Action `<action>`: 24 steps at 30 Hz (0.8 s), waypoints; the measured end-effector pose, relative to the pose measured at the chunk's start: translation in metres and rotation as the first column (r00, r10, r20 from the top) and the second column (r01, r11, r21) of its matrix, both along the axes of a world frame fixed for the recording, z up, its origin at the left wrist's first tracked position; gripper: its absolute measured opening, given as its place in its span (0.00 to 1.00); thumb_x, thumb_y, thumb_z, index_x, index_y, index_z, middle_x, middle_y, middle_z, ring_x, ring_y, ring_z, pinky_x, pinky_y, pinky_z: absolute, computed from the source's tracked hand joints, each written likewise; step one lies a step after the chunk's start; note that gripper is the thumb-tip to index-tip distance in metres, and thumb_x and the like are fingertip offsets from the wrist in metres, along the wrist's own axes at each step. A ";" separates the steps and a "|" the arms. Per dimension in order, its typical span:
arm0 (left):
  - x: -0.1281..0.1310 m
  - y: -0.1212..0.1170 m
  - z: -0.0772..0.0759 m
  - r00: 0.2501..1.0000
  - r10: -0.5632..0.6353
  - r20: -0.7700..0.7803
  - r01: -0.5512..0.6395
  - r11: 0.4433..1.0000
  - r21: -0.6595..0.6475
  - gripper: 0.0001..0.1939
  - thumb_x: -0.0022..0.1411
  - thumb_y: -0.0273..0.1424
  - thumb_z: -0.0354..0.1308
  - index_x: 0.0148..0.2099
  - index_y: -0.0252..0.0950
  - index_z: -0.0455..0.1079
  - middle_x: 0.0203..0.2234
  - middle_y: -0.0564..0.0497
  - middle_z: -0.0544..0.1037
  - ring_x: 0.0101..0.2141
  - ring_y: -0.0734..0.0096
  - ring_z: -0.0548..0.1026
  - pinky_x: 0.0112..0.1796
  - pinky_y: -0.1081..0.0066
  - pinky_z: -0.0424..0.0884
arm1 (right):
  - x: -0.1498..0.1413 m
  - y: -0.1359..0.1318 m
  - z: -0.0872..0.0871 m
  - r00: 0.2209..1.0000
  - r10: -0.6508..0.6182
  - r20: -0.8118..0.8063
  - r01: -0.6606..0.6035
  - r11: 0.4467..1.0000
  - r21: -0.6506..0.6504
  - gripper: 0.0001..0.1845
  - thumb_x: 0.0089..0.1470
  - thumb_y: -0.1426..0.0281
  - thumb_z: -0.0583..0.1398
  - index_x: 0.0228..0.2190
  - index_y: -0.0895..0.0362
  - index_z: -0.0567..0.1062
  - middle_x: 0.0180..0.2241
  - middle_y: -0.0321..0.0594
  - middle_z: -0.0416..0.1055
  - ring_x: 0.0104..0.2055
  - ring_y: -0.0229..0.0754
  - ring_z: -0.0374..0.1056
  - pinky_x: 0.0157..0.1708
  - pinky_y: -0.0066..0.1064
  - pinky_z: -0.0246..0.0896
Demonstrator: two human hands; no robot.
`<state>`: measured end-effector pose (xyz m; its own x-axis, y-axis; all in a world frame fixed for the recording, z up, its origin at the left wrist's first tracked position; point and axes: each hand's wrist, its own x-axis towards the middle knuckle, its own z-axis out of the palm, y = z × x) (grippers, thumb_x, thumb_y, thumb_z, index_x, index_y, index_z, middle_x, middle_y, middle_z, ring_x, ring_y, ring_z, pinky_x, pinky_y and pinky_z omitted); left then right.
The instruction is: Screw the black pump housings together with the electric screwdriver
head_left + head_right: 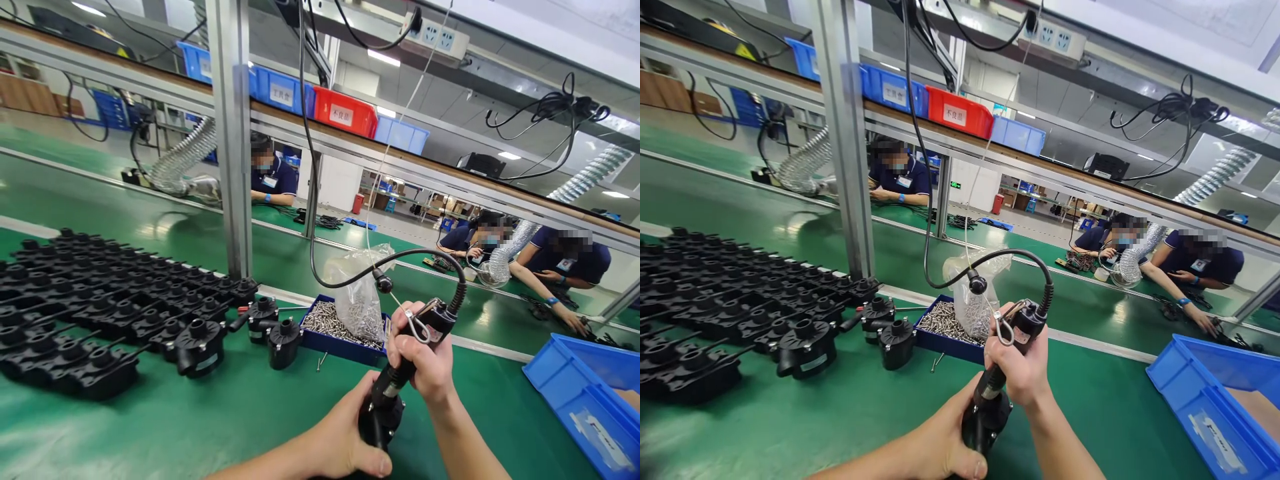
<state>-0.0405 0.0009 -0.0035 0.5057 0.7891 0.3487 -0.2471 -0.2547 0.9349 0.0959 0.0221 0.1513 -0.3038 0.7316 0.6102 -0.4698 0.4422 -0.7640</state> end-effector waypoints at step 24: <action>0.006 -0.005 0.026 0.991 -0.075 0.112 0.074 0.997 0.013 0.51 0.46 0.48 0.83 0.65 0.34 0.67 0.58 0.38 0.75 0.60 0.37 0.70 0.64 0.46 0.62 | -0.017 -0.010 -0.014 0.998 -0.044 0.043 0.039 0.995 0.092 0.08 0.57 0.68 0.67 0.35 0.56 0.74 0.32 0.36 0.67 0.20 0.32 0.58 0.19 0.27 0.54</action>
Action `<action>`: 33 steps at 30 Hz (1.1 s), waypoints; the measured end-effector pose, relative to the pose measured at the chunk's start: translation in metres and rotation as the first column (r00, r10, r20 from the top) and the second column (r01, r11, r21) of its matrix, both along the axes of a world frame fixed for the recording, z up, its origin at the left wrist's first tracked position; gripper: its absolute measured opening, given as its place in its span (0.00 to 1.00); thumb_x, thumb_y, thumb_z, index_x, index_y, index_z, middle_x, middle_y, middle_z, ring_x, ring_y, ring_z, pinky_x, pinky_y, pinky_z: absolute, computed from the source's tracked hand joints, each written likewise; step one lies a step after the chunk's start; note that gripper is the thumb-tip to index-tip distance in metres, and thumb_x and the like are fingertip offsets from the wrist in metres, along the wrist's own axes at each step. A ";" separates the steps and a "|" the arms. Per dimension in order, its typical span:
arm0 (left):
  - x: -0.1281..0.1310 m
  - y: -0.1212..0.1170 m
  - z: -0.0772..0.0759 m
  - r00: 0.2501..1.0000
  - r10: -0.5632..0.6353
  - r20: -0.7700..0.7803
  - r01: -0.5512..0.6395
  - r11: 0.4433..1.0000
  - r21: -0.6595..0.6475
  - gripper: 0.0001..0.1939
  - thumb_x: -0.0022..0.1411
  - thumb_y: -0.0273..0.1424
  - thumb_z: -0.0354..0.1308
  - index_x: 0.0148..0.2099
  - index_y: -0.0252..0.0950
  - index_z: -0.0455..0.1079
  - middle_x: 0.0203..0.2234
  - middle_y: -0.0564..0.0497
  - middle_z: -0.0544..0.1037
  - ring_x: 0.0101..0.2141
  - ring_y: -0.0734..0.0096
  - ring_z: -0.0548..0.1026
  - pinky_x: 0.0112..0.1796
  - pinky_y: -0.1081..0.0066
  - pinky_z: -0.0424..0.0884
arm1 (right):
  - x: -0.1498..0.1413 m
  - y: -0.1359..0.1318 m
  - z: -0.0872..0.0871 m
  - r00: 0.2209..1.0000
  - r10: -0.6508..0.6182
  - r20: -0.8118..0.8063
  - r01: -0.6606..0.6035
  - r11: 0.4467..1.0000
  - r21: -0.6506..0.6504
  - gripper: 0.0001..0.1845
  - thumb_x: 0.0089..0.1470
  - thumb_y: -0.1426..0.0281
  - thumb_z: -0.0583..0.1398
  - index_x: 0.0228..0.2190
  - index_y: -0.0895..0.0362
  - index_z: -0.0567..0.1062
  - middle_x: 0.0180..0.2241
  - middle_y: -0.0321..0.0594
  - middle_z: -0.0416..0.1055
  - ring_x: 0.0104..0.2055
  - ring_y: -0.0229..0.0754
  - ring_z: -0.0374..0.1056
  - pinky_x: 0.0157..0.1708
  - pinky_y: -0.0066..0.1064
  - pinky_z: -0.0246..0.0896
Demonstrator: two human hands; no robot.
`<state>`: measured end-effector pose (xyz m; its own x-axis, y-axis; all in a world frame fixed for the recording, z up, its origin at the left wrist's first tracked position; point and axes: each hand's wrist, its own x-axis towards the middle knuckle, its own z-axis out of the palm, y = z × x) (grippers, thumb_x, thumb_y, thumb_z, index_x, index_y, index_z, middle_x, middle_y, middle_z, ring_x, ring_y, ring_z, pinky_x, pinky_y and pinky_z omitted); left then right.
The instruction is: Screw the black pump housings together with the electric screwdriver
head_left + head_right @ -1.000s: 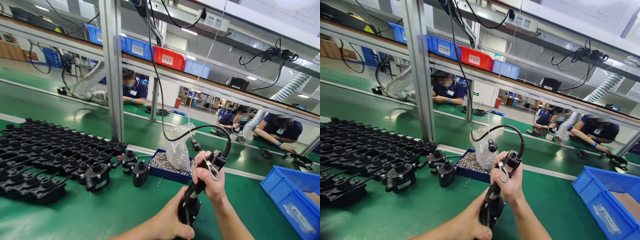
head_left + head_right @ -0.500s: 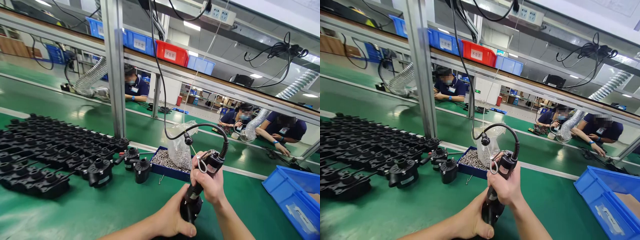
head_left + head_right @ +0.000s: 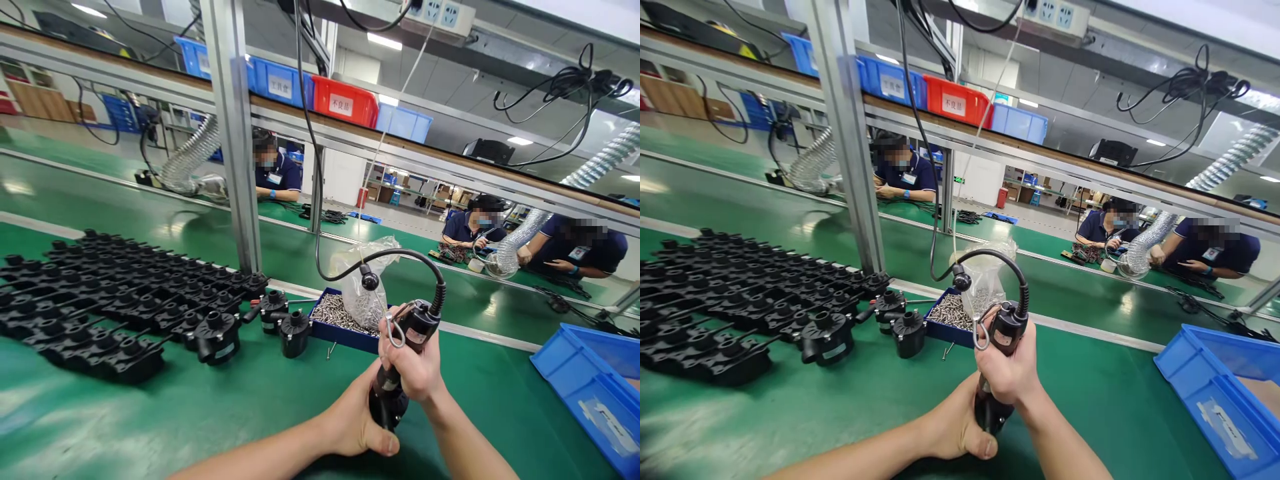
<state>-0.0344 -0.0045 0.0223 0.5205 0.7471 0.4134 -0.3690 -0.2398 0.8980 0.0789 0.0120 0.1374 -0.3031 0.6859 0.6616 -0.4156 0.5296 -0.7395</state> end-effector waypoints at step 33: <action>-0.003 0.000 -0.013 0.995 0.084 -0.060 -0.082 0.996 0.037 0.53 0.44 0.49 0.82 0.67 0.38 0.65 0.57 0.41 0.72 0.60 0.36 0.68 0.64 0.44 0.61 | -0.001 -0.003 0.008 0.999 -0.041 0.016 0.042 0.996 -0.077 0.08 0.50 0.69 0.67 0.30 0.57 0.72 0.25 0.33 0.65 0.18 0.34 0.59 0.19 0.28 0.54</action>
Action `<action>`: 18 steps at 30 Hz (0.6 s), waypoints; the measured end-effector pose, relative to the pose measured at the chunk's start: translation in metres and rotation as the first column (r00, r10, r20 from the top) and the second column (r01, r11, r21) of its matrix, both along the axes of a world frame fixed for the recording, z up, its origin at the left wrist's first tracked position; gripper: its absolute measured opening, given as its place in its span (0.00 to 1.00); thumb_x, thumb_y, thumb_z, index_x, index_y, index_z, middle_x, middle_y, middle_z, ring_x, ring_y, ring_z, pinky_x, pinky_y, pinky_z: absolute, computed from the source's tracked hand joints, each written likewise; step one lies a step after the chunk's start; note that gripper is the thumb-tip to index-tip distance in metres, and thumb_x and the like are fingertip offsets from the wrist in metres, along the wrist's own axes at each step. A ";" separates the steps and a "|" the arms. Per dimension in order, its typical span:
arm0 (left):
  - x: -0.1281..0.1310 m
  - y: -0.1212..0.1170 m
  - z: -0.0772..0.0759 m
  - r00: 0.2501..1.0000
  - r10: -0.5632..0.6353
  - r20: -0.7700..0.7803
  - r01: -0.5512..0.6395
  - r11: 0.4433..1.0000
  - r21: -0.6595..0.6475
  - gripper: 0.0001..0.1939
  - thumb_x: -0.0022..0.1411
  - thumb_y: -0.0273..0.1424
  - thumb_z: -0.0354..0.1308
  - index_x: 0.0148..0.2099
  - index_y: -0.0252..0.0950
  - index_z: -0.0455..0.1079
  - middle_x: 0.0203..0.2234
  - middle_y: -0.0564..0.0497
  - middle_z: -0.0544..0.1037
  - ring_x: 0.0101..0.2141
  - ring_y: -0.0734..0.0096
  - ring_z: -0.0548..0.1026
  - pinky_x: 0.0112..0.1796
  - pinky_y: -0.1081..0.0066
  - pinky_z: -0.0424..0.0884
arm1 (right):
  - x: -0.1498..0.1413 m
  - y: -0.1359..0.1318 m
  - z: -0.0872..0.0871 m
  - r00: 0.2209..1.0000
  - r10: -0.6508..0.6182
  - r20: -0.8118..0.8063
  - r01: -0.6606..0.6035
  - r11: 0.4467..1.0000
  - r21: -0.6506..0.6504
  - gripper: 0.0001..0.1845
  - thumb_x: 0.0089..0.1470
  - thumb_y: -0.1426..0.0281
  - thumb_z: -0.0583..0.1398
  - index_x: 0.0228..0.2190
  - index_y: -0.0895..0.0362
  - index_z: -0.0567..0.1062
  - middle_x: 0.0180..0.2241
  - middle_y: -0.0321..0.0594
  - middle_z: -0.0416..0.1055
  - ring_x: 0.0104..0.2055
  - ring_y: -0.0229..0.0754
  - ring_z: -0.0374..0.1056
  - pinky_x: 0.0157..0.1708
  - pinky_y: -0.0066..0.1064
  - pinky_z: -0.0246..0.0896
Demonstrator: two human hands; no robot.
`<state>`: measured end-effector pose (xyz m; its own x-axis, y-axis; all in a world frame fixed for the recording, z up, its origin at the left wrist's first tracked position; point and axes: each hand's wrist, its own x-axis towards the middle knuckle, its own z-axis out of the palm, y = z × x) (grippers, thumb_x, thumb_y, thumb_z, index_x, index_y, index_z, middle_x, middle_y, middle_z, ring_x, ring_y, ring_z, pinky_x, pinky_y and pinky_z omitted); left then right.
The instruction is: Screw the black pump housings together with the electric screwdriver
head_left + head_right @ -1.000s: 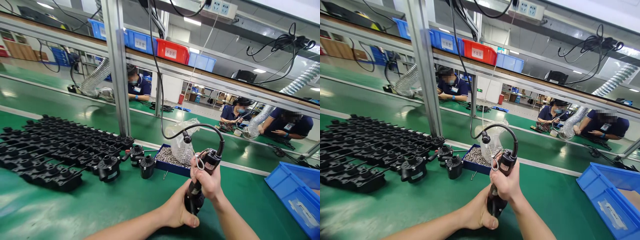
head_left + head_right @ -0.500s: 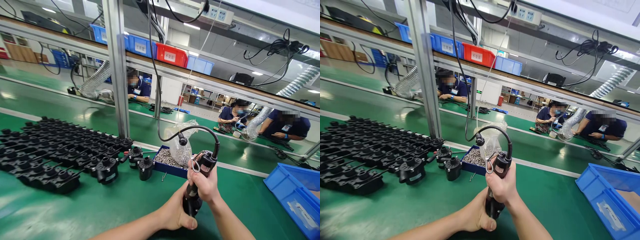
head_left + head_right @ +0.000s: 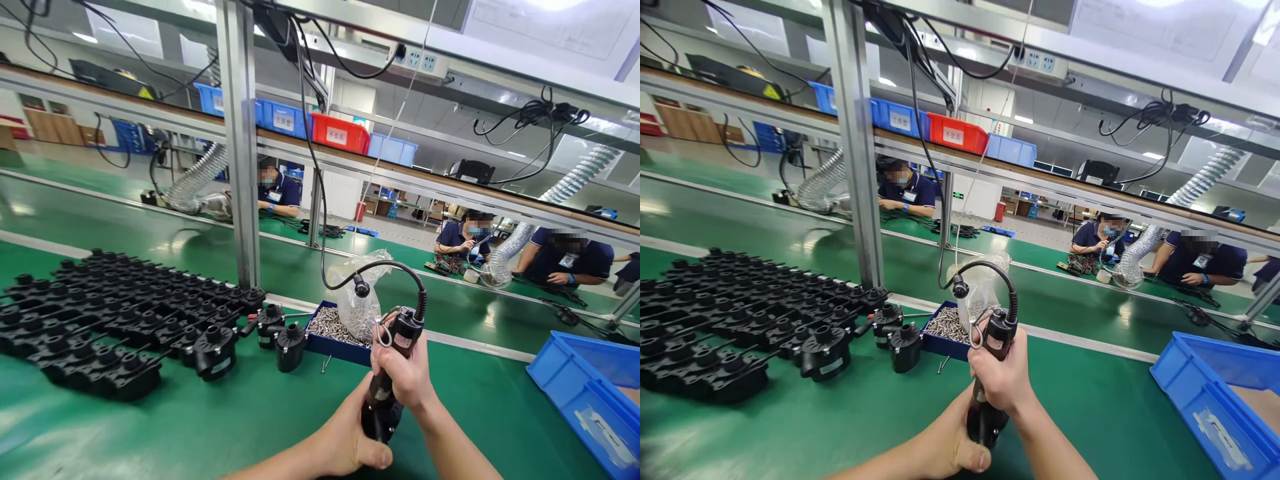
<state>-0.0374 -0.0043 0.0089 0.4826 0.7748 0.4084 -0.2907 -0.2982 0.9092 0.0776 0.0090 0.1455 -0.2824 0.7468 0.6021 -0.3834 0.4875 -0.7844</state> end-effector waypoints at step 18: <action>-0.008 0.004 -0.019 0.994 0.106 -0.026 -0.108 0.924 -0.366 0.48 0.50 0.45 0.82 0.67 0.44 0.63 0.44 0.52 0.77 0.42 0.64 0.74 0.46 0.64 0.70 | 0.094 0.003 0.067 0.799 -0.360 -0.482 0.267 0.930 -0.252 0.15 0.36 0.69 0.70 0.29 0.58 0.73 0.29 0.34 0.65 0.19 0.31 0.57 0.18 0.24 0.58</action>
<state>-0.0456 -0.0006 -0.0098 0.3898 0.9171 0.0840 -0.2706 0.0269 0.9623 0.1712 0.0120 0.2128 0.2985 0.8397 0.4536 -0.5988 0.5348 -0.5961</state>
